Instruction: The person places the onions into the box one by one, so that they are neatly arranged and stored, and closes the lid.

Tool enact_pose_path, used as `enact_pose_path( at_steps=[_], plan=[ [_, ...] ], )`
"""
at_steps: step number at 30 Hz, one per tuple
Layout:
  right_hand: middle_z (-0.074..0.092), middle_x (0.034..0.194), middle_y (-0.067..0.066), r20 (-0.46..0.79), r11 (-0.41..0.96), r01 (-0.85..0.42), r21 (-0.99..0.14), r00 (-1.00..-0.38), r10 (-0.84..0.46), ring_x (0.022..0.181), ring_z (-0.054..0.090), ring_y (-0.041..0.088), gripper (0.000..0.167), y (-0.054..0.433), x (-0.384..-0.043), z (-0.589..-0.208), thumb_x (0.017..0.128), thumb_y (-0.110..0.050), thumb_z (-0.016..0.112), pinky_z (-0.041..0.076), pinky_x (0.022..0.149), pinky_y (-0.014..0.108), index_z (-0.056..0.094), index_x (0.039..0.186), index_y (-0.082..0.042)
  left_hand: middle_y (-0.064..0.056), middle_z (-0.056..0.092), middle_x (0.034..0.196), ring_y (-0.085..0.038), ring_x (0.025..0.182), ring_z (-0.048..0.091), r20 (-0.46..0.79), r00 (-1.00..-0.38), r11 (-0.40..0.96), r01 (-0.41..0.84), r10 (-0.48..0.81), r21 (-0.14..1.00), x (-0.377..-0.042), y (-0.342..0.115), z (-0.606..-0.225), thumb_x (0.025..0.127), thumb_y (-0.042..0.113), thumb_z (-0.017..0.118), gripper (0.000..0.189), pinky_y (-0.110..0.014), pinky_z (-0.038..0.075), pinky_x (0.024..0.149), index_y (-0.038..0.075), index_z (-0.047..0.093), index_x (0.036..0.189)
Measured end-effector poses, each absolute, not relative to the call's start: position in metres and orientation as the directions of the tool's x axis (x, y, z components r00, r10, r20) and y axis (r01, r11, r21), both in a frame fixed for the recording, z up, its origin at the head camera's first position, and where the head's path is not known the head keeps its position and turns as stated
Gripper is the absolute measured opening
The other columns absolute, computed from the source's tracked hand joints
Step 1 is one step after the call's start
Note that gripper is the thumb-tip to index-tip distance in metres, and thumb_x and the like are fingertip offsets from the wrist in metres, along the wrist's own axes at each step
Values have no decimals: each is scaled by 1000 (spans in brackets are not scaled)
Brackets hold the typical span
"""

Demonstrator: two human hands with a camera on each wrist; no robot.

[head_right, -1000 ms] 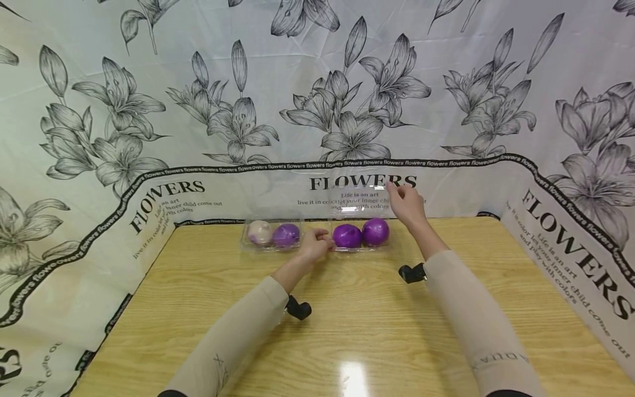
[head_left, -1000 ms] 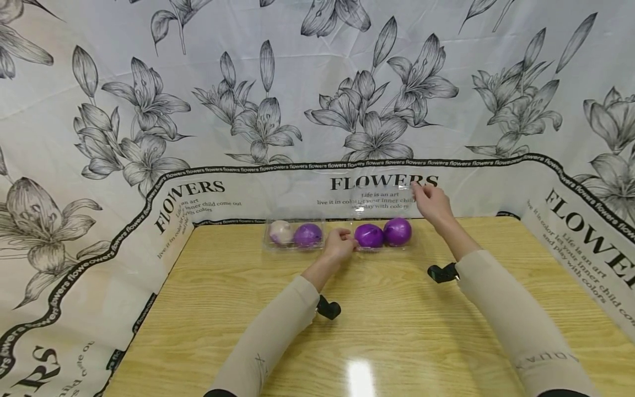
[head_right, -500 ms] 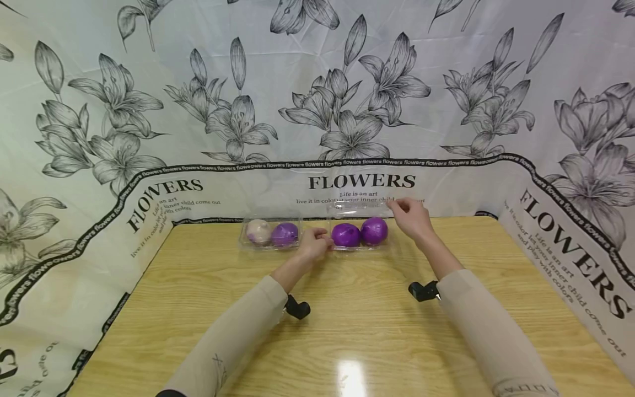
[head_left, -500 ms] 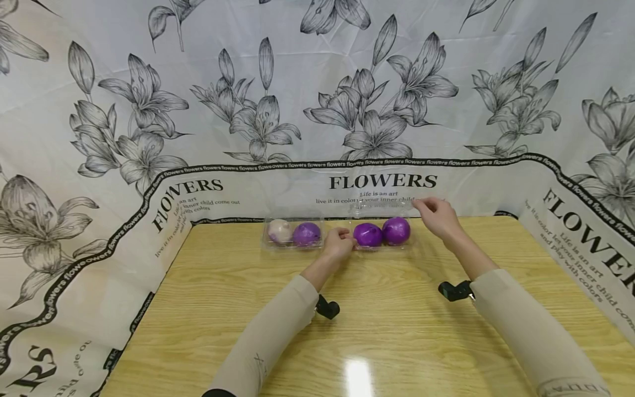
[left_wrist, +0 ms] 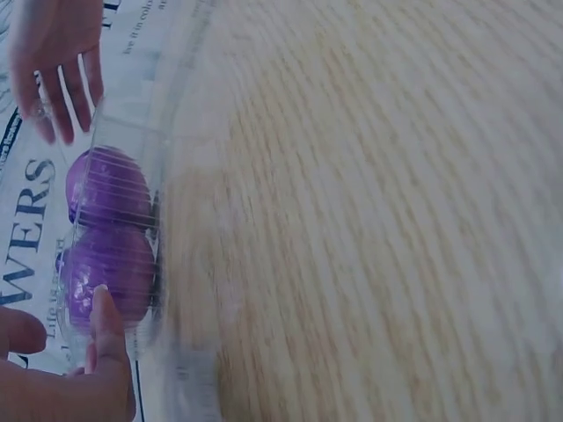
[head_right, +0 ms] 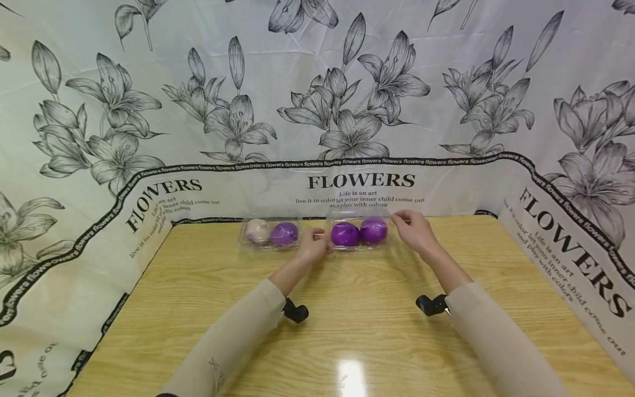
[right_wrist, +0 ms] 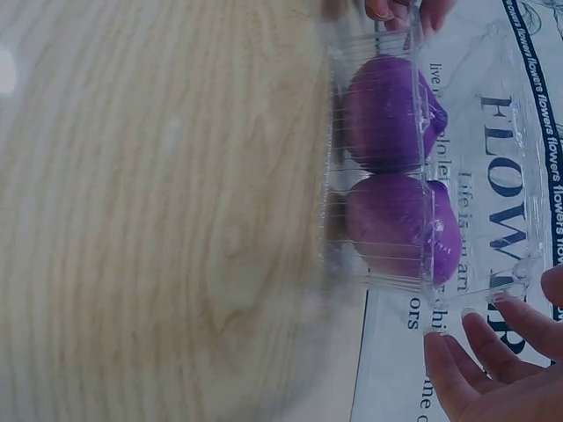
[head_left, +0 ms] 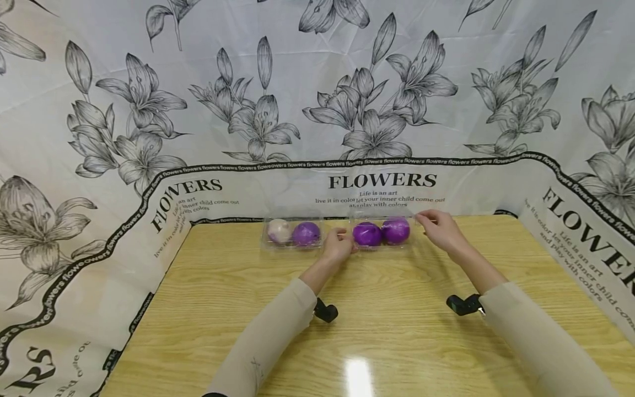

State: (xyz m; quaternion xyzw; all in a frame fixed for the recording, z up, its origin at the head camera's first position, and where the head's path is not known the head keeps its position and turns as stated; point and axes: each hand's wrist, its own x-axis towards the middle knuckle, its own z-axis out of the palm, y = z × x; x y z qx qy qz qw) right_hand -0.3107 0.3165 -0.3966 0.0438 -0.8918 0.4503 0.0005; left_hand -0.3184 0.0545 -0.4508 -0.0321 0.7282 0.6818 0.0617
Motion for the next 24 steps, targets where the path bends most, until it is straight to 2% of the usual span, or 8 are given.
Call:
enact_pose_path(
  at_steps=[6,12,16,24],
  plan=[
    [40,149,34,15,601,-79,-795,-994,-110,134,44,50,49,318,-301,-402,113,-22,32,48,109,58,43,146,11,-20,61,111,-40,101,67,-131,-990,5,-131,54,991,-315,55,-453,109,11,43,40,-42,63,89,-8,44,144],
    [45,144,34,25,620,-97,-778,-992,-123,129,49,50,45,318,-296,-409,111,-17,40,52,103,57,43,146,10,-19,61,107,-35,92,68,-154,-986,4,-154,63,988,-314,54,-456,114,25,32,43,-39,64,85,-6,48,137],
    [47,142,34,28,622,-104,-776,-991,-131,129,50,49,45,319,-296,-413,110,-18,43,54,102,55,42,146,10,-19,61,108,-33,91,68,-165,-983,14,-164,77,986,-313,53,-456,113,27,35,43,-38,64,85,-6,49,136],
    [47,143,35,24,623,-99,-776,-991,-129,130,48,52,47,320,-295,-419,109,-19,49,52,104,58,42,146,9,-17,62,115,-33,96,68,-176,-979,-4,-177,100,984,-309,51,-457,111,28,45,48,-36,64,86,-5,43,146]
  ],
)
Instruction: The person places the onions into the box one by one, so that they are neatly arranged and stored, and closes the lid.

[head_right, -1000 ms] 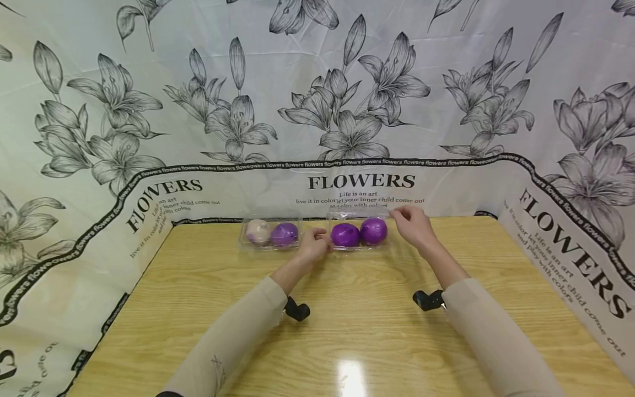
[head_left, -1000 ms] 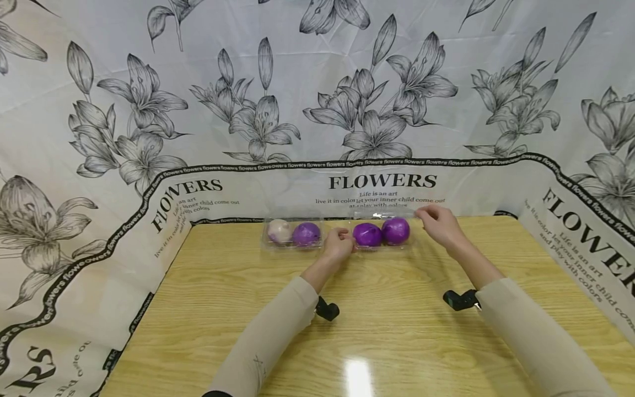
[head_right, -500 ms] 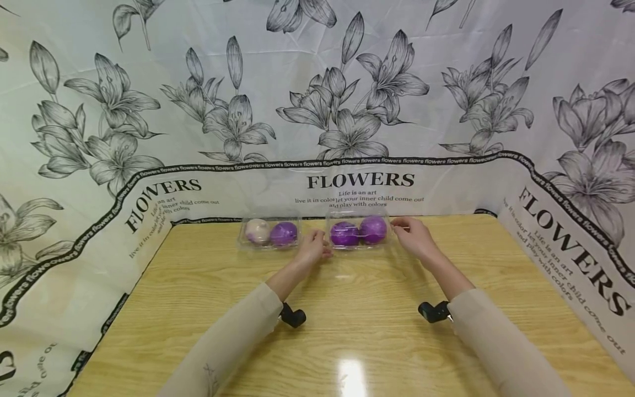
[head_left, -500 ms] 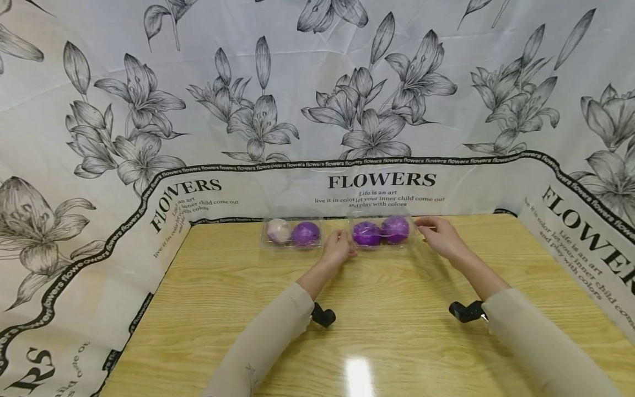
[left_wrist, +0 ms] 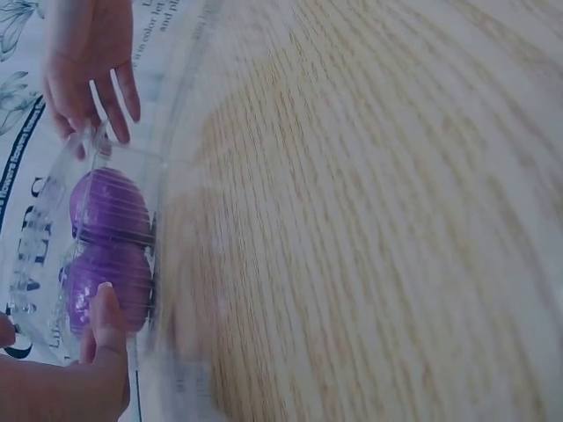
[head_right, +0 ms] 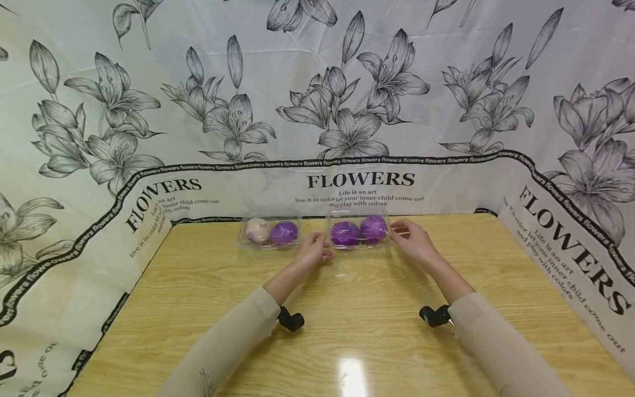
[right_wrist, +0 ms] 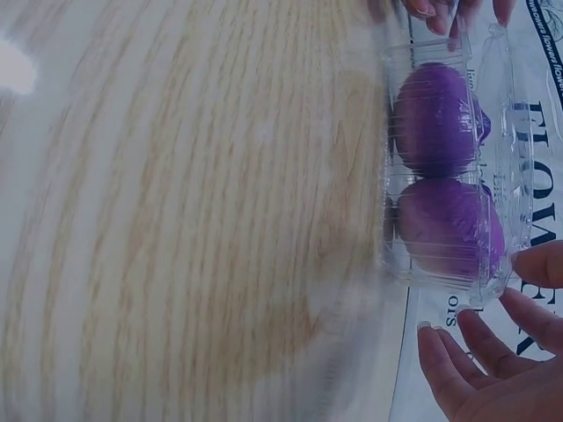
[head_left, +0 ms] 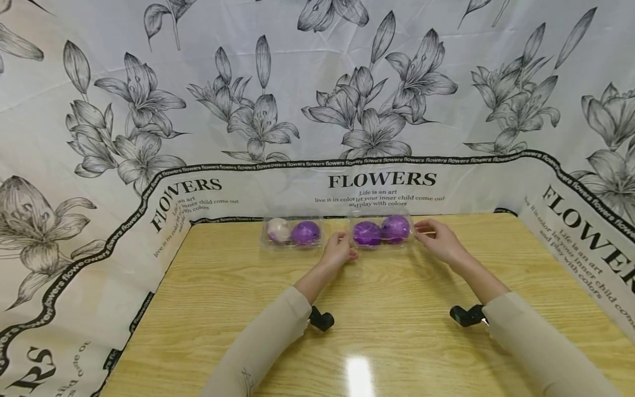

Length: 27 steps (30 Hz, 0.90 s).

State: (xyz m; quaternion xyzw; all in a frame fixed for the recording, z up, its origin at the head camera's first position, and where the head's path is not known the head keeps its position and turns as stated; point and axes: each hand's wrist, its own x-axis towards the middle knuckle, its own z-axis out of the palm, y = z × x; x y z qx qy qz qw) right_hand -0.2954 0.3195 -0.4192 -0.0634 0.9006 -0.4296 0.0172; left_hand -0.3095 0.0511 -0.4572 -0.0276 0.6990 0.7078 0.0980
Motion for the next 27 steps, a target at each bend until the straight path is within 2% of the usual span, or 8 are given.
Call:
enact_pose_path(
  at_steps=[6,11,16,21,24,27],
  plan=[
    [46,142,38,36,615,-116,-780,-989,-140,128,50,53,49,319,-294,-421,107,-15,52,52,104,59,40,146,11,-21,62,123,-33,97,70,-156,-981,20,-154,114,988,-308,50,-459,110,26,48,46,-37,63,89,-2,45,146],
    [47,139,39,28,584,-100,-805,-991,-130,124,53,52,53,319,-296,-424,107,-14,52,61,91,48,33,148,13,-21,63,124,-35,99,71,-150,-981,27,-148,124,989,-306,50,-459,108,23,51,47,-39,63,91,-2,45,147],
    [49,133,40,4,561,-77,-824,-992,-129,114,60,48,58,320,-296,-425,107,-13,50,63,78,39,25,149,18,-18,65,116,-36,97,71,-148,-981,6,-148,123,989,-307,52,-459,104,12,54,47,-37,64,87,-4,44,147],
    [57,124,39,-67,526,-25,-850,-985,-156,96,69,31,56,321,-297,-424,109,-13,44,63,74,36,23,149,20,-26,67,110,-34,88,71,-167,-977,-62,-176,131,982,-309,56,-458,102,4,52,46,-37,65,81,-4,41,146],
    [62,119,35,-125,452,37,-891,-978,-166,89,70,21,55,320,-298,-423,109,-12,41,64,77,35,23,150,20,-31,67,107,-27,76,69,-174,-974,-105,-190,143,976,-310,58,-458,102,1,50,47,-38,66,79,-5,38,147],
    [64,116,30,-164,400,85,-913,-972,-167,87,69,17,54,320,-300,-423,109,-11,40,64,82,35,23,150,20,-31,68,101,-21,68,65,-173,-974,-131,-193,145,972,-310,59,-458,101,-2,50,48,-39,66,77,-6,37,147]
  ],
)
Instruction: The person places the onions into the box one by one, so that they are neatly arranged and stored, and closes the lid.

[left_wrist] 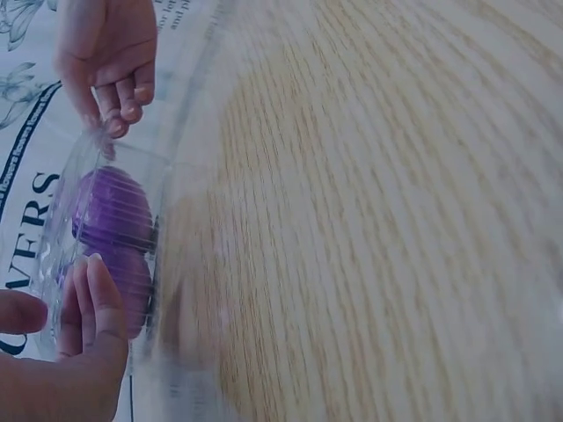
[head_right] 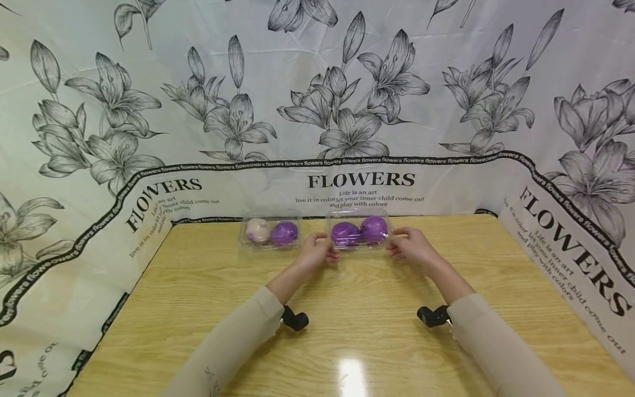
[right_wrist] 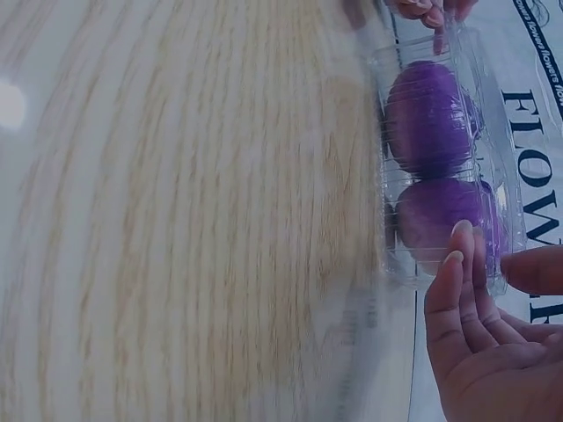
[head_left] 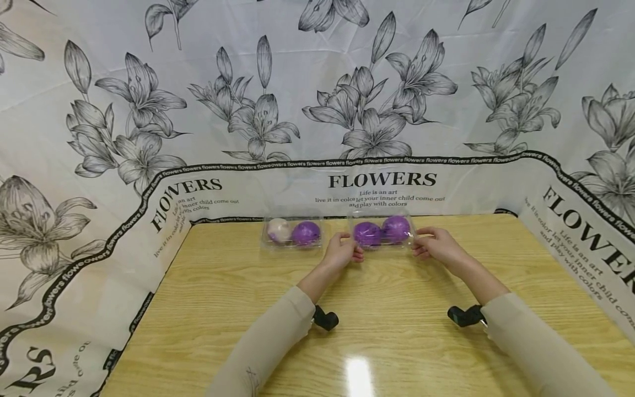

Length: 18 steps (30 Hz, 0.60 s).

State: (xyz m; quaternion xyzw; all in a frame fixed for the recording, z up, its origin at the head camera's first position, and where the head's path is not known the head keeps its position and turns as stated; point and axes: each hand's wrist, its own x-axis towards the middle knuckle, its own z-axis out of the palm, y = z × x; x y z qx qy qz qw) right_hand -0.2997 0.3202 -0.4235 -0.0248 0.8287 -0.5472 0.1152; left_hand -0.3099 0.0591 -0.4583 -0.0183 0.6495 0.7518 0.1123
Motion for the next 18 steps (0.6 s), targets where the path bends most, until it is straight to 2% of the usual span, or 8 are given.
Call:
enact_pose_path(
  at_steps=[5,11,18],
  plan=[
    [68,107,23,-156,359,84,-930,-972,-175,84,68,15,52,320,-302,-425,107,-6,41,64,80,34,25,149,21,-28,69,98,-20,68,65,-161,-976,-138,-181,145,974,-309,58,-459,101,-3,50,47,-40,66,79,-5,37,147],
    [69,89,5,-138,305,71,-950,-969,-205,76,66,9,52,324,-308,-428,105,-1,41,63,73,29,23,147,24,-25,69,95,-19,68,65,-152,-978,-156,-174,144,972,-309,58,-459,102,-3,49,47,-39,66,78,-7,36,147],
    [67,92,7,-151,301,85,-950,-967,-204,78,65,9,53,323,-307,-427,106,-3,41,63,74,29,21,148,23,-20,68,90,-20,69,64,-161,-976,-159,-184,147,970,-310,60,-460,102,-3,49,49,-37,66,78,-7,34,149]
  ],
)
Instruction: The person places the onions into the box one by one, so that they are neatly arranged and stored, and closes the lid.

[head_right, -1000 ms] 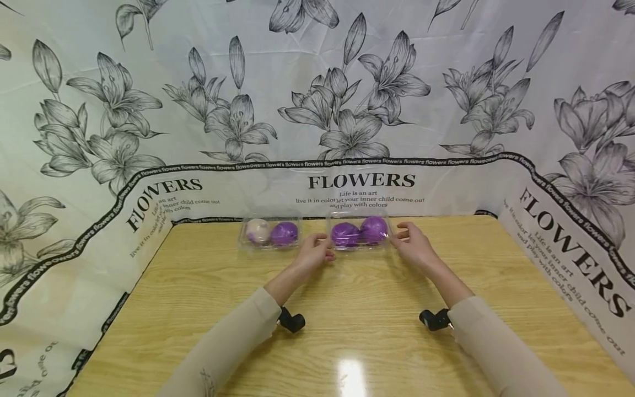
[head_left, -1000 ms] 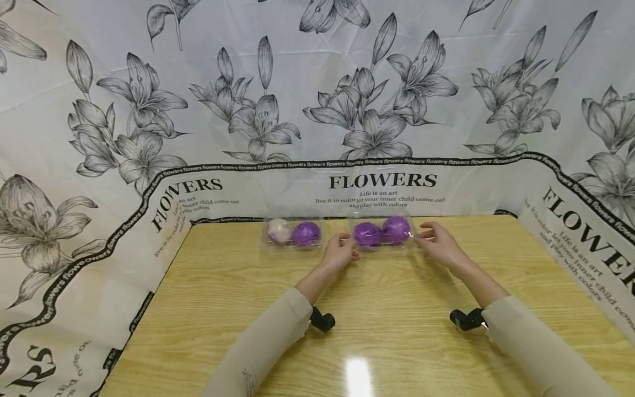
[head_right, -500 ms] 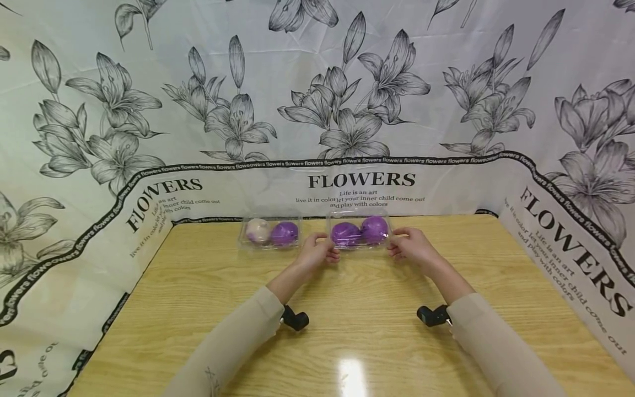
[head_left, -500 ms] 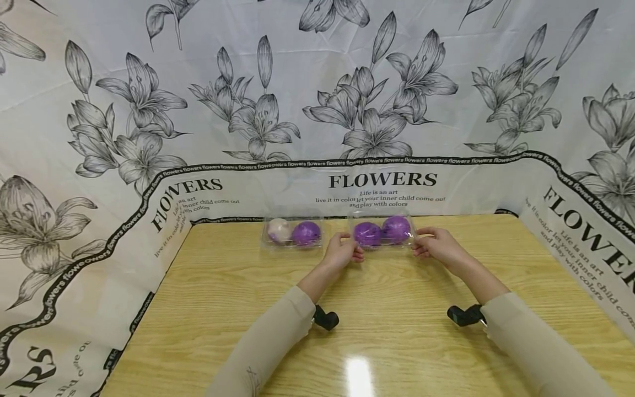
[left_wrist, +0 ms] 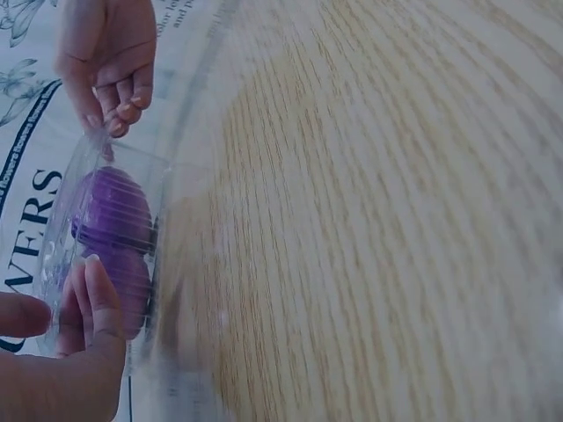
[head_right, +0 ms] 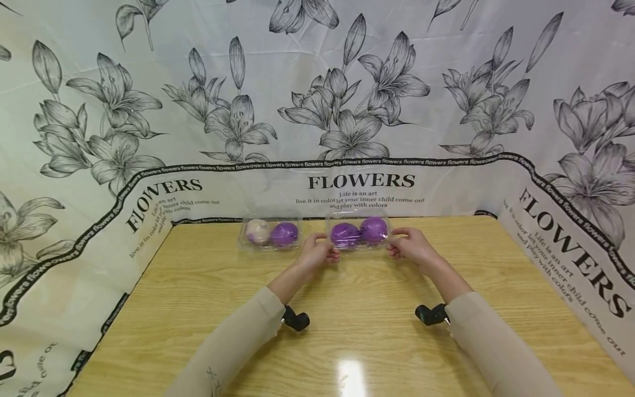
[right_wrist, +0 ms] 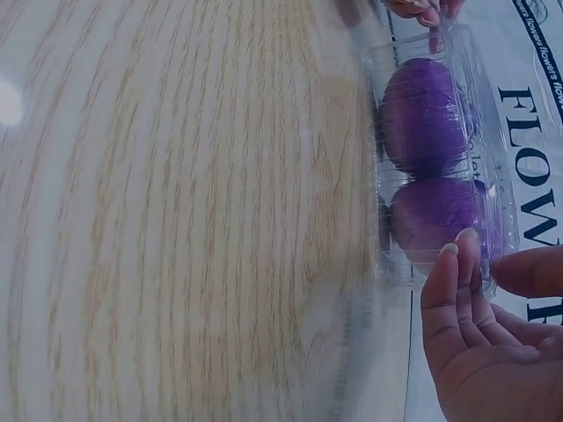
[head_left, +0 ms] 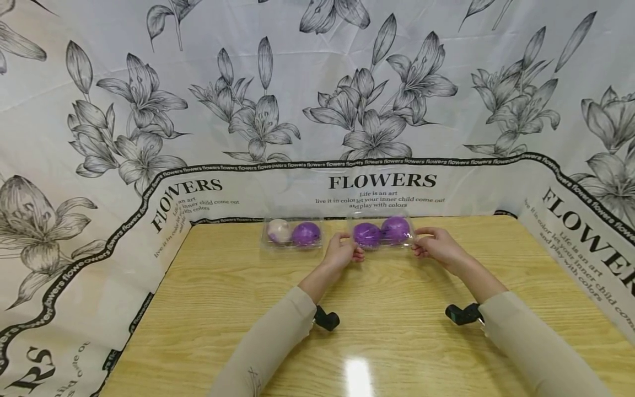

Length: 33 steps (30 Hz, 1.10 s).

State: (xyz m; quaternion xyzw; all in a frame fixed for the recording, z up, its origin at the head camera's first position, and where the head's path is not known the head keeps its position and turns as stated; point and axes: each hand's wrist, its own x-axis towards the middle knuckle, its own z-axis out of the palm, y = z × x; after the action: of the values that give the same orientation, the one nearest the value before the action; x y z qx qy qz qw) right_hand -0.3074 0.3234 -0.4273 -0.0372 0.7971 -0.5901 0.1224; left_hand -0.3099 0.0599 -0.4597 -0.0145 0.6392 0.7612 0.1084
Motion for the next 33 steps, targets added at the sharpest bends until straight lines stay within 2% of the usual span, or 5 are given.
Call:
enact_pose_path(
  at_steps=[12,17,20,26,33],
  plan=[
    [48,135,42,-176,450,60,-891,-959,-220,96,68,23,60,335,-292,-416,110,-15,38,63,86,36,14,152,21,-27,58,126,-25,80,67,-177,-943,25,-177,281,984,-294,37,-459,113,28,40,53,-39,65,80,-1,25,155],
    [47,137,42,-118,585,-37,-810,-968,-224,110,64,43,61,344,-288,-405,111,-21,41,61,92,47,19,152,19,-29,57,125,-32,88,69,-83,-931,161,-26,356,987,-275,3,-437,112,23,42,46,-48,63,88,-1,37,150],
    [50,135,40,-61,693,-107,-713,-975,-213,116,59,50,61,349,-284,-398,110,-25,44,59,93,55,25,151,17,-29,59,118,-29,84,69,63,-924,218,155,378,964,-270,-20,-426,110,15,47,38,-42,65,84,-5,46,143],
    [40,139,45,99,863,-292,-412,-956,-276,125,44,61,61,363,-281,-383,110,-26,46,43,101,74,30,148,19,-18,65,103,-23,83,66,465,-813,429,580,350,692,-274,-80,-408,100,1,58,28,-27,62,70,-7,60,127],
    [35,146,41,266,932,-360,-48,-904,-336,133,33,61,61,386,-281,-380,108,-27,51,28,112,75,33,150,14,-16,60,122,-30,106,62,626,-664,667,686,409,292,-291,-160,-388,100,6,63,40,-44,59,90,0,56,138]
  ],
)
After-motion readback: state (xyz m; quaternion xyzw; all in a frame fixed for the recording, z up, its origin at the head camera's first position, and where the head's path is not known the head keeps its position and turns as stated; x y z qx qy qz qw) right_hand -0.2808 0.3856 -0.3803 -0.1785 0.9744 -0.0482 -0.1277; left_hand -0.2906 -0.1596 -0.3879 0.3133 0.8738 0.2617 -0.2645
